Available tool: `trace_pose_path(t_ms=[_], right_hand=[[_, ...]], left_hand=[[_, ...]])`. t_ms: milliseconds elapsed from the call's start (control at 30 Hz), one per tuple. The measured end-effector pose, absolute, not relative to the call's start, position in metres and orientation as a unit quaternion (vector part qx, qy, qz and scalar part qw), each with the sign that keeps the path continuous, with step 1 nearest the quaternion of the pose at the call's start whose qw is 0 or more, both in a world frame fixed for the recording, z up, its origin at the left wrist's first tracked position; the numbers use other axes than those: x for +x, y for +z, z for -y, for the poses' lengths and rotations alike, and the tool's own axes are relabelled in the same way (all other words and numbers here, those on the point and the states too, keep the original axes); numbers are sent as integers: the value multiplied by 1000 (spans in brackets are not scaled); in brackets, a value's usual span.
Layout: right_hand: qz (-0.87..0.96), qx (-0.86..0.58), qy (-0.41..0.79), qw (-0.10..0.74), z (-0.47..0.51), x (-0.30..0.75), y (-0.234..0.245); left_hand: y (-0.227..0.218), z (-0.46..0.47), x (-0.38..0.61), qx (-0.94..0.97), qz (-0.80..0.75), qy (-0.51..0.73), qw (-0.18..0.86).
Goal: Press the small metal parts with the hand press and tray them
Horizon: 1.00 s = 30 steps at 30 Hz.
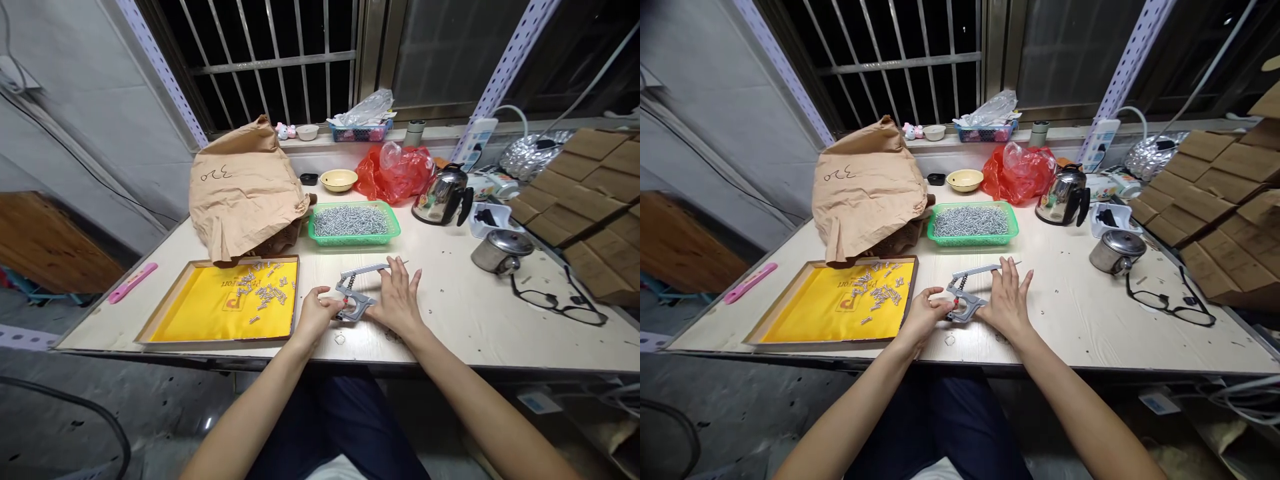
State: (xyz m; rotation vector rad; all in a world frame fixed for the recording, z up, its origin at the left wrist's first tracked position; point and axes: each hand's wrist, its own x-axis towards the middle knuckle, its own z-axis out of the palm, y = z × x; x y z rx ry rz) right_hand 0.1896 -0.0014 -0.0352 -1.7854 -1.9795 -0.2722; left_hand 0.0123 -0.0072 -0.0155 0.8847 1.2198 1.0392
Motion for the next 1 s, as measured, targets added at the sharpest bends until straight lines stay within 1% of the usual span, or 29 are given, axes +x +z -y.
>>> trace_pose_path(t_ms=[133, 267, 533, 700, 833, 1000], right_hand=[[717, -650, -109, 227, 3, 187, -34], [717, -651, -112, 224, 4, 184, -32], [722, -641, -122, 231, 5, 184, -29], [728, -632, -123, 234, 5, 183, -31], [729, -627, -128, 243, 5, 185, -34], [741, -610, -155, 236, 5, 190, -35]], left_hand=[[-18, 7, 10, 421, -529, 428, 600], [-17, 5, 5, 487, -550, 389, 556], [-6, 5, 3, 548, -571, 333, 512], [0, 8, 2, 558, -570, 304, 520], [-3, 8, 2, 548, -567, 315, 529], [-13, 11, 0, 499, -547, 336, 583]])
